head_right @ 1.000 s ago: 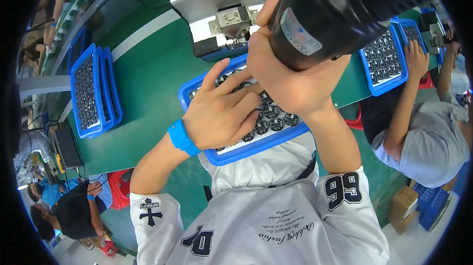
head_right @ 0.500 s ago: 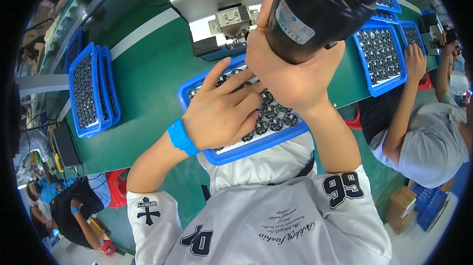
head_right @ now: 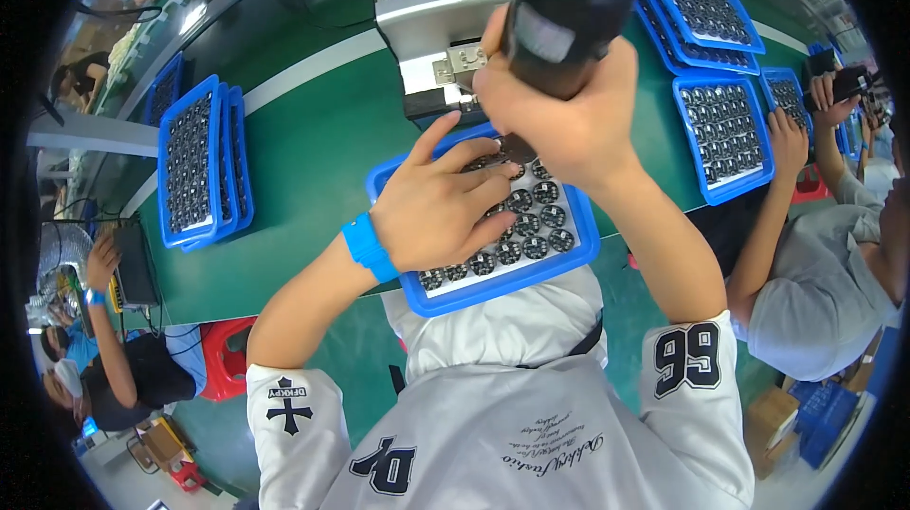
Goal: The person secures small electronic components in a blue tray using an electric screwdriver.
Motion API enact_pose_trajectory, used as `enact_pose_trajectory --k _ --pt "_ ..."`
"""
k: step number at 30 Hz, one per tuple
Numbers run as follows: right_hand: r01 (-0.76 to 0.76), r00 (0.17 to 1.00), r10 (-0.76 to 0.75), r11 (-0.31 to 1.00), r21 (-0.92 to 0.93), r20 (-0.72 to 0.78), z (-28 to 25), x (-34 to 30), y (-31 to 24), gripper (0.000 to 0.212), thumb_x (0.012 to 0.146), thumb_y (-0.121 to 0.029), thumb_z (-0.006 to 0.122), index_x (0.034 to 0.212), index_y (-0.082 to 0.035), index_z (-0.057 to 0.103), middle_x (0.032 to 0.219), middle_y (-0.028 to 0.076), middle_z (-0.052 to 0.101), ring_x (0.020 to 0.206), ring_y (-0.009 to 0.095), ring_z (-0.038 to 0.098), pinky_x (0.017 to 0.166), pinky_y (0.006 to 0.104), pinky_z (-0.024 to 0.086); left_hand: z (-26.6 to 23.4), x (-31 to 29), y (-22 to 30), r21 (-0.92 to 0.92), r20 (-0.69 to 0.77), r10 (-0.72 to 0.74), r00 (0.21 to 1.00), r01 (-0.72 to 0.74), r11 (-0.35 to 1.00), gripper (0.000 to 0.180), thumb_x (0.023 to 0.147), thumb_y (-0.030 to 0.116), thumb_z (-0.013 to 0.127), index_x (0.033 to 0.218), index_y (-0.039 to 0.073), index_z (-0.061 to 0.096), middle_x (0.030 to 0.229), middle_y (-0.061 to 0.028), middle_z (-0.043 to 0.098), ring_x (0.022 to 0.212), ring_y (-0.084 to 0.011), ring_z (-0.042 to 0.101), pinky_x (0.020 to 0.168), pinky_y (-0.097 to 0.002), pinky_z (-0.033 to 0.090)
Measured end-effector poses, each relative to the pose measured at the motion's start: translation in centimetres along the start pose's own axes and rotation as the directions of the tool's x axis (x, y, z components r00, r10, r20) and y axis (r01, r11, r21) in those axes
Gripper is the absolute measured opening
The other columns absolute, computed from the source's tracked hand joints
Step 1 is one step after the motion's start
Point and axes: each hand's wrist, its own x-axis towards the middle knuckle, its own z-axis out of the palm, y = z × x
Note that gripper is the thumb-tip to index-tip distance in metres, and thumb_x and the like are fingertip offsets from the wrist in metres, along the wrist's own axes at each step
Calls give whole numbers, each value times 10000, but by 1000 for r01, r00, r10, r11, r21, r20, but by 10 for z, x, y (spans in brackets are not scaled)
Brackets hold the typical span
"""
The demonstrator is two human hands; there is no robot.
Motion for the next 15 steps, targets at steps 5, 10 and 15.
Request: enact_pose_trajectory --k 5,10,15 --pt "227 970 -240 950 216 39 -3 29 -29 197 936 2 552 1124 62 557 702 104 544 547 190 541 584 348 479 -3 3 0 -3 38 21 999 -21 1000 259 933 341 692 992 89 711 1211 -39 745 1275 -257 582 1226 -569 261" --pt "92 983 -52 970 225 -178 25 54 -44 207 840 52 668 1028 67 584 657 105 604 509 196 596 520 321 482 3 -2 -6 -37 -9 17 1000 -17 999 268 944 347 666 983 84 698 1211 -37 715 1264 -265 576 1216 -567 291" --pt "126 983 -108 985 121 -148 29 70 -31 145 841 31 663 970 54 599 640 83 614 501 151 581 517 295 463 -10 -7 -2 -68 -110 8 994 -15 998 191 905 269 710 964 90 681 1203 -45 719 1246 -265 589 1192 -570 322"
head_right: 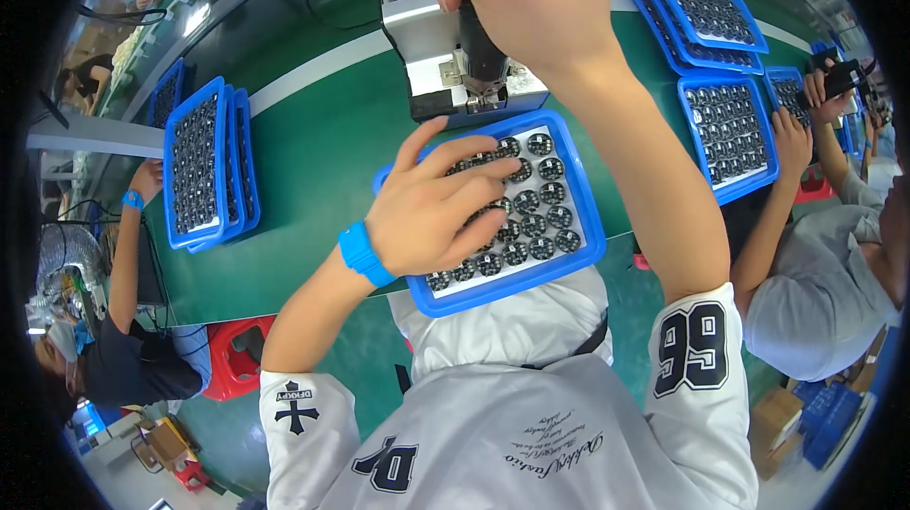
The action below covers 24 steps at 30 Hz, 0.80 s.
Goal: The person secures small electronic components in a blue tray using an electric screwdriver.
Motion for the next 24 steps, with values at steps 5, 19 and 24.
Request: enact_pose_trajectory --k 5,19,24 --pt "-19 997 26 995 -99 68 -3 -1 6 137 846 27 659 962 50 590 641 79 614 498 150 580 510 295 460 -12 -14 -4 -15 -103 -79 992 78 997 188 858 197 744 997 96 668 1226 -54 706 1203 -270 608 1151 -552 376" --pt "-9 1000 9 999 -38 -9 -37 -85 11 240 901 74 552 1139 61 525 718 107 560 531 187 552 569 349 495 0 -7 -8 -63 -3 -117 993 117 991 346 846 241 769 1153 84 733 1413 -165 554 1277 -377 557 1046 -469 488" --pt "-21 1000 21 998 -53 -6 -41 -90 23 251 882 120 603 1113 49 535 730 111 586 534 190 569 554 347 505 8 -4 -11 -5 35 -112 993 112 994 330 867 291 750 1137 101 747 1441 -123 552 1327 -356 518 1057 -467 481"
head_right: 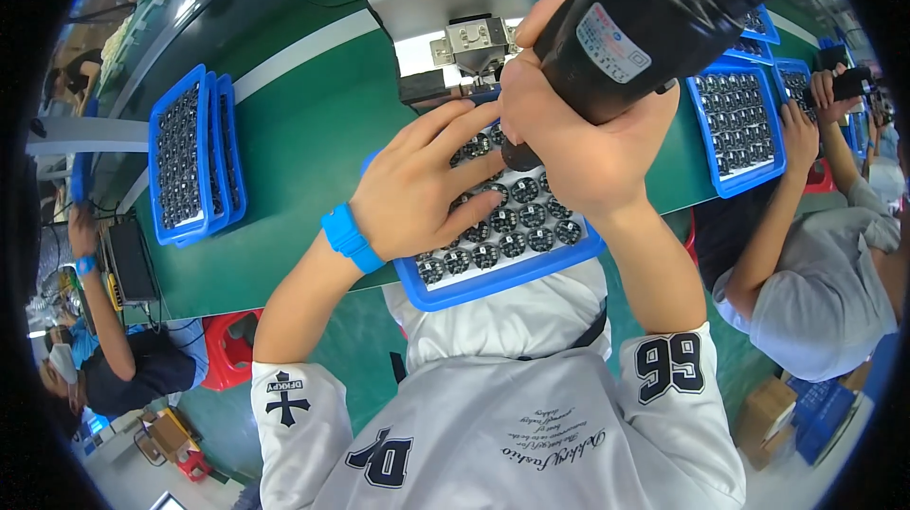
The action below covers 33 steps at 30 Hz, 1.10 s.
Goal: The person secures small electronic components in a blue tray using an electric screwdriver.
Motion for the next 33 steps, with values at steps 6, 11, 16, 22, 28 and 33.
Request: enact_pose_trajectory --k 6,11,16,22,28,33 --pt "58 998 -56 994 -92 17 -3 -3 7 238 898 101 618 1112 51 525 737 114 587 541 183 569 555 329 503 2 -1 -1 18 8 -7 1000 7 1000 323 895 315 734 1145 113 764 1450 -107 557 1326 -350 518 1055 -468 482" --pt "54 998 -51 994 -94 32 -1 -4 7 241 903 98 618 1116 50 518 747 113 588 555 178 574 559 317 500 1 -3 -2 22 3 -8 1000 8 1000 319 895 320 735 1136 114 768 1440 -102 568 1320 -342 523 1053 -465 487" --pt "46 999 -43 994 -95 32 2 -6 6 239 907 90 626 1116 41 521 764 109 593 565 173 578 561 313 498 3 -3 -3 17 -9 -8 1000 8 1000 315 892 321 738 1129 117 773 1436 -96 570 1317 -336 526 1056 -462 487" --pt "46 998 -41 993 -109 51 2 -7 5 236 907 102 619 1110 29 522 764 97 588 575 167 585 564 301 496 3 -3 -3 17 -7 -9 1000 9 1000 311 890 325 739 1121 121 774 1430 -92 573 1317 -335 525 1062 -459 484" --pt "140 977 -105 973 -185 184 0 -14 14 243 893 101 607 1067 -8 476 739 89 566 585 151 551 577 289 494 4 -6 -4 46 -13 -7 1000 8 999 308 893 335 732 1113 124 774 1425 -92 576 1320 -336 521 1072 -452 478" --pt "136 981 -98 962 -238 165 -7 -15 18 249 899 71 629 1073 -34 485 744 85 568 591 151 551 579 301 500 6 -2 -1 46 -7 -5 1000 5 999 309 898 346 721 1111 129 779 1397 -86 588 1318 -330 521 1081 -443 472"
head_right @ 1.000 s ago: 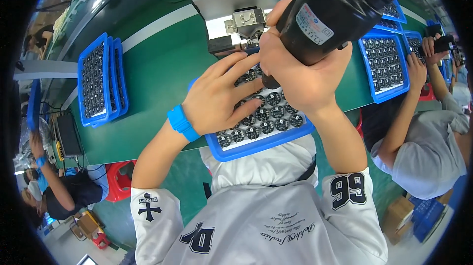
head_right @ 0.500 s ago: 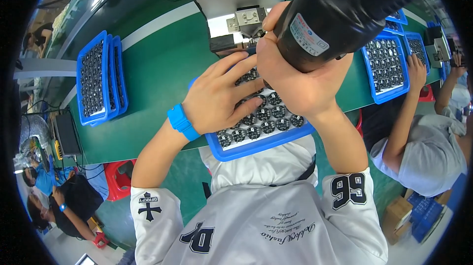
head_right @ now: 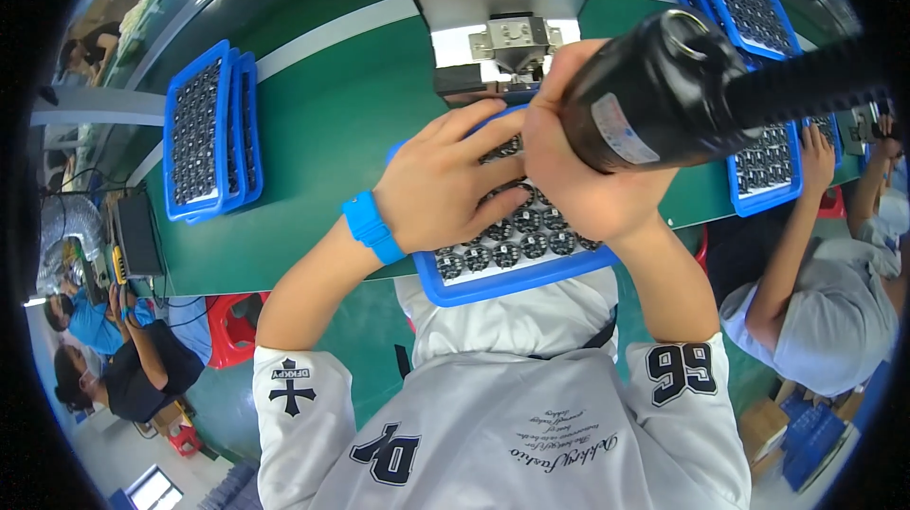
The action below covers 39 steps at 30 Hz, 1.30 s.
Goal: The person secures small electronic components in a blue tray using an electric screwdriver.
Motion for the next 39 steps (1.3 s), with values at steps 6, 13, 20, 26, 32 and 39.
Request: enact_pose_trajectory --k 6,13,20,26,32,39 --pt "9 999 -8 999 35 -31 0 -7 -3 243 901 75 615 1072 -35 481 762 89 571 606 161 557 601 322 519 -1 2 2 30 11 17 1000 -18 999 297 896 349 721 1085 126 775 1391 -81 590 1311 -331 524 1084 -441 462" --pt "-162 984 176 954 253 -32 3 16 -21 320 822 118 651 1101 26 523 771 95 600 618 178 604 607 309 519 1 5 4 60 21 -5 1000 3 998 264 904 339 715 1047 122 761 1418 -106 583 1303 -339 528 1062 -451 465" --pt "63 997 -73 907 417 8 -15 83 -43 274 887 -20 605 1139 73 551 733 89 537 591 195 575 617 358 492 -4 6 5 6 18 -4 1000 4 1000 274 915 331 706 1085 120 750 1399 -123 599 1303 -338 539 1054 -451 469" --pt "-125 975 175 942 311 -138 16 116 -43 221 816 29 649 1026 65 590 625 90 611 503 162 579 517 288 446 -18 -4 7 -61 -73 -66 995 62 996 274 902 260 727 1132 111 737 1371 -157 601 1272 -355 574 1034 -461 498" --pt "-128 981 158 964 231 -115 20 116 -42 141 800 34 634 932 43 585 611 77 600 487 150 567 508 290 451 -25 -16 6 -49 -103 -114 988 110 993 269 899 220 728 1135 91 726 1343 -173 602 1238 -366 590 1004 -460 517" --pt "-122 972 177 941 315 -154 17 111 -52 181 806 38 642 980 59 599 623 78 605 483 157 570 505 283 450 -24 -18 6 -51 -108 -92 990 87 995 269 889 201 731 1125 73 724 1329 -175 604 1221 -368 593 997 -463 516"
